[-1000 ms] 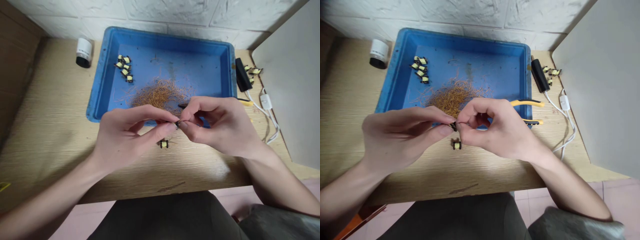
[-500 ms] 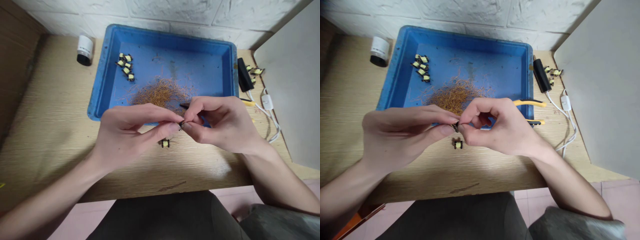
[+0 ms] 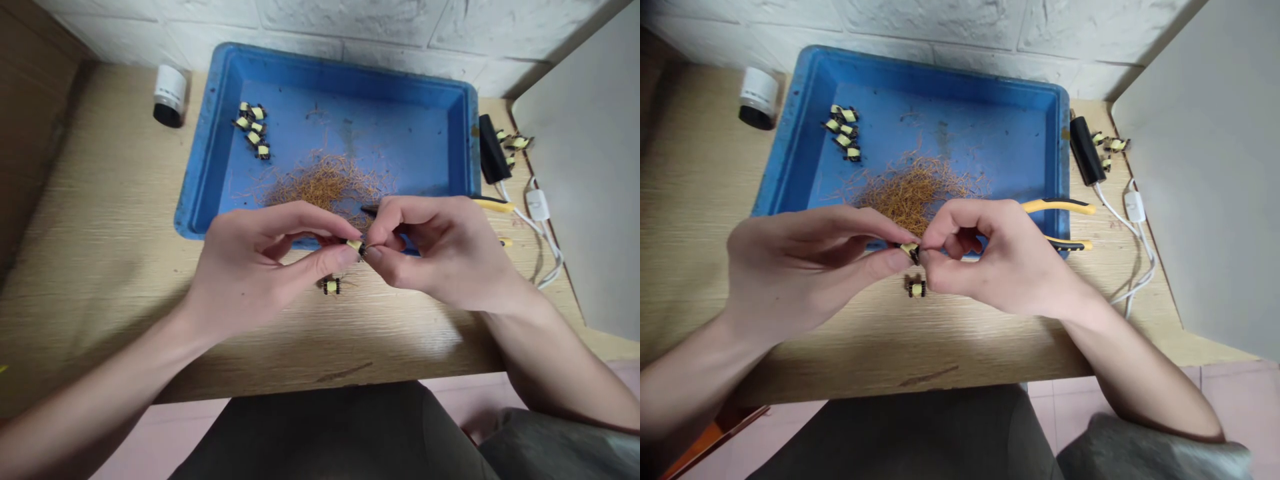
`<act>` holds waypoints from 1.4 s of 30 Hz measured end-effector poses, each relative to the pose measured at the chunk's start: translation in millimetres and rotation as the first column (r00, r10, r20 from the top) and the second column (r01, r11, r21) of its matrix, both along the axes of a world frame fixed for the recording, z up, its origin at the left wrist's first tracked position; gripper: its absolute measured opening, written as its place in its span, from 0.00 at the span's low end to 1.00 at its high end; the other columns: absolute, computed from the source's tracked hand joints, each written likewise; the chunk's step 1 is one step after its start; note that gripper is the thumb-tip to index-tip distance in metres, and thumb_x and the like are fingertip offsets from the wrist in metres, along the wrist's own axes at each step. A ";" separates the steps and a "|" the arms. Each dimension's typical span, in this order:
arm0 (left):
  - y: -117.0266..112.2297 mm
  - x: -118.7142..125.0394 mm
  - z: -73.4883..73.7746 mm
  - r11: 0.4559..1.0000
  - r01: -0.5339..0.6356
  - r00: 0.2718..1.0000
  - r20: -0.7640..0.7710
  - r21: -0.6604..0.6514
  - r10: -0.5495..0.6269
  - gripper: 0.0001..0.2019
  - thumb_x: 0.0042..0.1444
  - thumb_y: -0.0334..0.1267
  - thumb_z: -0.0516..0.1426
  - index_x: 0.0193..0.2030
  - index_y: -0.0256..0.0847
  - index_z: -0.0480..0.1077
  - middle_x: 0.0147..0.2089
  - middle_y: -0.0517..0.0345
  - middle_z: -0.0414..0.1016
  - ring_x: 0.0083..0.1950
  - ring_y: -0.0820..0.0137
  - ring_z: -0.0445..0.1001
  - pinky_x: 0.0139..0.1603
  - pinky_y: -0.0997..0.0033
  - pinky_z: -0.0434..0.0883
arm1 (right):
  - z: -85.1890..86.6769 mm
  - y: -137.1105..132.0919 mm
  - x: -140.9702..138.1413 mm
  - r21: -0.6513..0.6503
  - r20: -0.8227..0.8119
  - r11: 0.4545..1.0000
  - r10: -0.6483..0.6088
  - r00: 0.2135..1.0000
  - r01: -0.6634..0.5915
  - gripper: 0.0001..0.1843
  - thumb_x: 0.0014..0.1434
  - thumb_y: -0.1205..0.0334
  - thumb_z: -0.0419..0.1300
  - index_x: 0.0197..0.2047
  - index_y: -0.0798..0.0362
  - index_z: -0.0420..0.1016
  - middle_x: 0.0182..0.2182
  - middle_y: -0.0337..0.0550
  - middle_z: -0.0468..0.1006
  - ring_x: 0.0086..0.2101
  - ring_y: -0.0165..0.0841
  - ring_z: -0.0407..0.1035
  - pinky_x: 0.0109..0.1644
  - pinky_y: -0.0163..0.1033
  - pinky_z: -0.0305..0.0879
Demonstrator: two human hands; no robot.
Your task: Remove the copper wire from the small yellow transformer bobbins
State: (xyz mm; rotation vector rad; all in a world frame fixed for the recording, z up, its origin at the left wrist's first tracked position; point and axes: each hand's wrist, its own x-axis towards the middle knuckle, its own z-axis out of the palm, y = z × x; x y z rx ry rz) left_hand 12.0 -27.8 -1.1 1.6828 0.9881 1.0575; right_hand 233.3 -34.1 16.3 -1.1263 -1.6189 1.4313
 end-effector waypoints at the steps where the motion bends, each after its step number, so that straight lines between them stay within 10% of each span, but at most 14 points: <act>1: -0.3 -0.1 0.0 1.000 -0.012 1.000 -0.014 0.006 0.012 0.13 0.59 0.29 0.71 0.42 0.57 0.85 0.39 0.69 0.89 0.36 0.69 0.86 0.34 0.73 0.82 | 0.1 -0.2 0.0 0.004 -0.002 1.000 -0.001 1.000 0.001 0.11 0.59 0.73 0.70 0.32 0.48 0.77 0.24 0.31 0.69 0.25 0.29 0.60 0.30 0.39 0.59; 13: 5.1 -3.1 -1.9 0.981 0.037 0.998 -0.052 0.191 -0.028 0.10 0.60 0.28 0.71 0.43 0.50 0.86 0.36 0.68 0.89 0.30 0.72 0.84 0.25 0.74 0.76 | 3.1 -0.6 -0.8 0.083 0.009 0.997 -0.008 1.000 0.007 0.13 0.57 0.76 0.69 0.30 0.48 0.75 0.25 0.32 0.70 0.26 0.29 0.63 0.31 0.39 0.62; 21: 3.3 1.5 3.8 0.997 0.070 0.991 0.113 0.037 -0.073 0.18 0.56 0.20 0.69 0.45 0.49 0.86 0.40 0.68 0.89 0.37 0.77 0.86 0.43 0.86 0.84 | 3.8 -3.4 -1.1 0.135 0.053 0.990 -0.034 0.998 0.027 0.13 0.58 0.74 0.68 0.30 0.46 0.75 0.25 0.35 0.71 0.27 0.32 0.65 0.32 0.43 0.66; 42: 1.7 0.7 7.0 0.999 0.006 1.000 0.010 -0.035 -0.006 0.17 0.58 0.26 0.71 0.42 0.61 0.87 0.37 0.71 0.88 0.33 0.69 0.86 0.32 0.74 0.84 | 7.5 -5.4 -2.4 0.179 0.047 0.984 -0.025 0.999 0.017 0.13 0.62 0.74 0.67 0.31 0.47 0.74 0.27 0.34 0.72 0.29 0.32 0.67 0.35 0.43 0.67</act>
